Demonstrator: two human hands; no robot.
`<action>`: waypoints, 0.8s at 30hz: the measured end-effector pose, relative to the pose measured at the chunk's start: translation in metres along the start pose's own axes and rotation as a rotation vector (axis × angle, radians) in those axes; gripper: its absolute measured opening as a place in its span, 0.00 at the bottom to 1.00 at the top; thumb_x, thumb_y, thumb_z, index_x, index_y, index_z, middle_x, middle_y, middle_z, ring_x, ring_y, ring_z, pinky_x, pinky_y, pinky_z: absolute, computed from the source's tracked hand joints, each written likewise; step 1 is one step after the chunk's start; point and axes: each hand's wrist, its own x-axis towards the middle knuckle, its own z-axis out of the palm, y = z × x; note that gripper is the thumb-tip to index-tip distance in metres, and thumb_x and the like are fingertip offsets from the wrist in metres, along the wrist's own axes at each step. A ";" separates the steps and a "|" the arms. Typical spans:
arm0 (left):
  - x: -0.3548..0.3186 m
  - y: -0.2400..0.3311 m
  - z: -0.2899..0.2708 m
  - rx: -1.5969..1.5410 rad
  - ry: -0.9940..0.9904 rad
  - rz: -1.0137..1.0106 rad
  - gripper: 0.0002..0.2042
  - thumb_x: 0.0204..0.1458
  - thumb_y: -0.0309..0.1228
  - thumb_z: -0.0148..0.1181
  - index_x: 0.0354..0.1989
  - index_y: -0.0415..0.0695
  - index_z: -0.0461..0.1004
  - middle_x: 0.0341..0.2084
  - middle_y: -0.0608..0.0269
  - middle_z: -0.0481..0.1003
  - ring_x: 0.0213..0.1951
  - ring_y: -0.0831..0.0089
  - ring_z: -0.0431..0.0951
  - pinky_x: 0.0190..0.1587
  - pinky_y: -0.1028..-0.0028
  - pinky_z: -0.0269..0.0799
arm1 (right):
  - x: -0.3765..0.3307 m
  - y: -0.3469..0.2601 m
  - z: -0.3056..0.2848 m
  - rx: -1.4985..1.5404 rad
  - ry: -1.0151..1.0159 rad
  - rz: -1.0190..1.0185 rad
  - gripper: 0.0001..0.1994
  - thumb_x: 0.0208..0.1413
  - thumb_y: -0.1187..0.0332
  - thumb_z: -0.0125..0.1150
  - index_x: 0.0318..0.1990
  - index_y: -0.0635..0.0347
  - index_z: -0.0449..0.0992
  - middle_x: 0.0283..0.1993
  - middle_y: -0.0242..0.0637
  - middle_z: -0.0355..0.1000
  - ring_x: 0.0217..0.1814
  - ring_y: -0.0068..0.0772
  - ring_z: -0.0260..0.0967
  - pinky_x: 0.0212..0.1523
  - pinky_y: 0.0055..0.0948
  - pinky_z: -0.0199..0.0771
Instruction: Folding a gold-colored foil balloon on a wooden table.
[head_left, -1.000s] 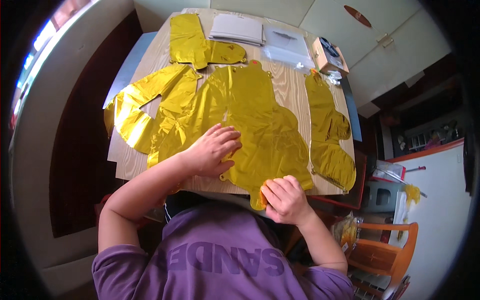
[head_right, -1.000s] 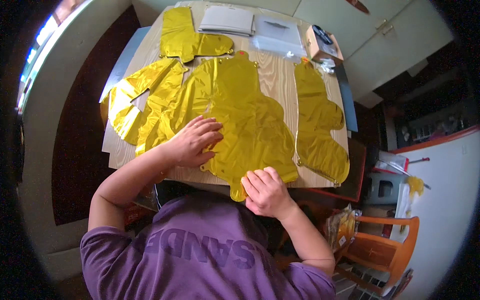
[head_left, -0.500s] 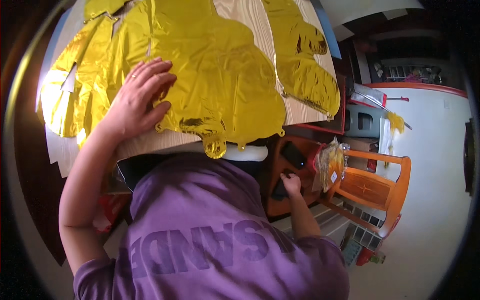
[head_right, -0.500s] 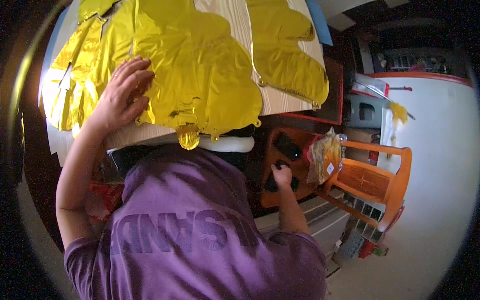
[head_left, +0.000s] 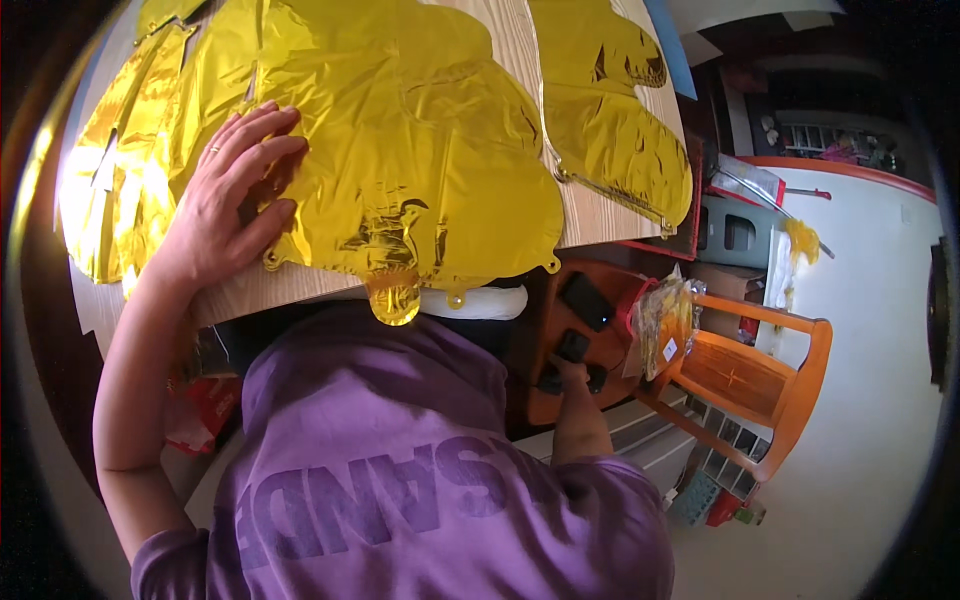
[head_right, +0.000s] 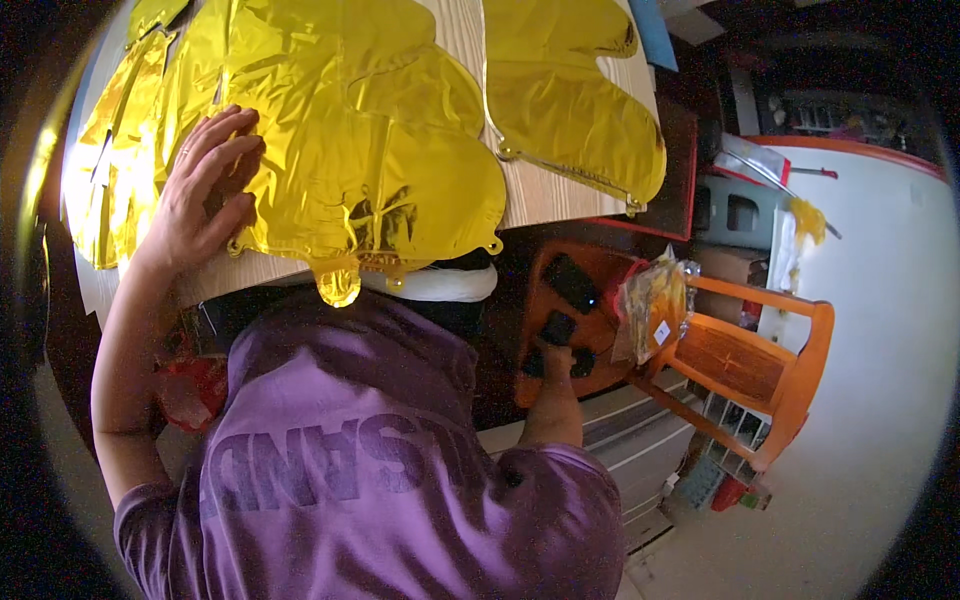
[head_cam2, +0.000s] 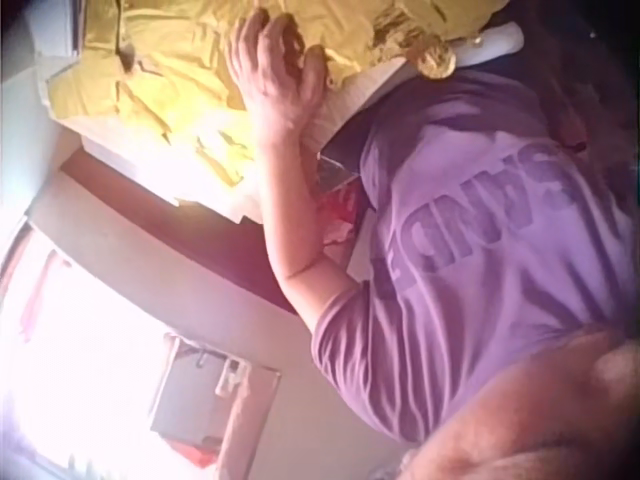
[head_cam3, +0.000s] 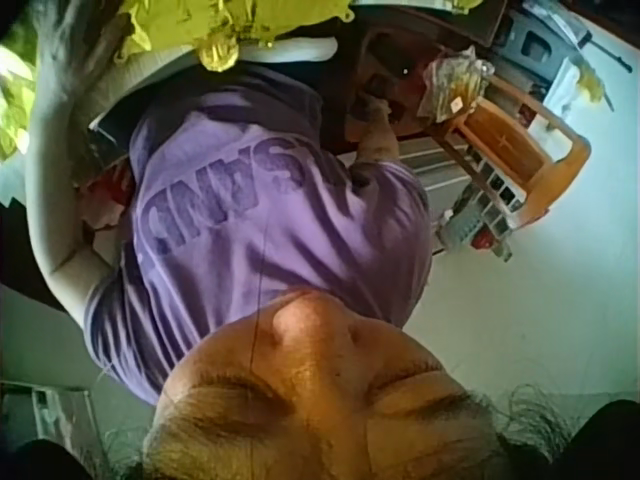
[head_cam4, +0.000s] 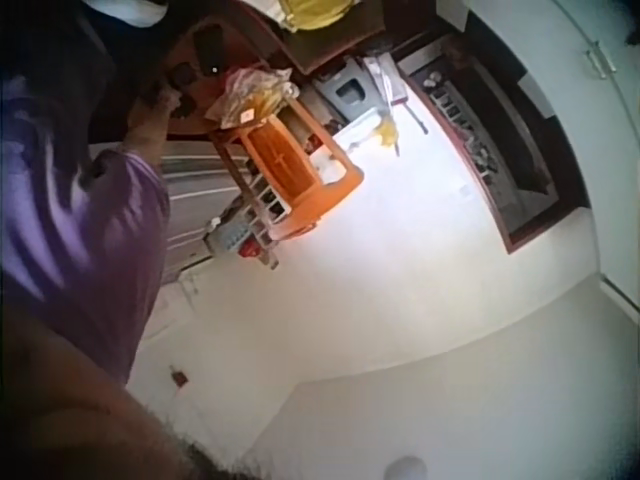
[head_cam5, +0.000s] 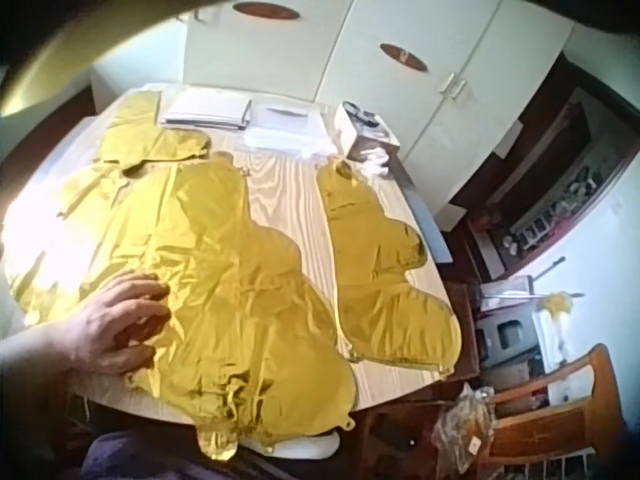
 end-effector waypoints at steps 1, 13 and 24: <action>0.001 0.001 0.000 0.004 0.008 0.000 0.26 0.49 0.31 0.62 0.60 0.41 0.71 0.65 0.49 0.67 0.70 0.48 0.61 0.74 0.51 0.51 | 0.002 0.003 0.003 0.049 0.048 0.045 0.58 0.28 0.39 0.83 0.68 0.65 0.66 0.72 0.57 0.59 0.78 0.51 0.51 0.73 0.38 0.59; 0.003 0.003 0.001 0.013 -0.007 -0.021 0.26 0.49 0.30 0.61 0.60 0.40 0.72 0.66 0.50 0.67 0.71 0.48 0.61 0.74 0.51 0.52 | 0.001 0.009 0.006 0.120 0.121 0.091 0.63 0.29 0.39 0.83 0.72 0.67 0.57 0.76 0.57 0.51 0.74 0.53 0.58 0.72 0.45 0.63; 0.000 -0.002 0.002 -0.008 -0.013 -0.007 0.26 0.52 0.31 0.60 0.61 0.39 0.71 0.67 0.47 0.66 0.72 0.46 0.59 0.73 0.49 0.51 | -0.052 -0.015 0.045 0.032 0.434 -0.158 0.37 0.47 0.50 0.75 0.60 0.64 0.68 0.60 0.56 0.65 0.64 0.60 0.67 0.61 0.52 0.73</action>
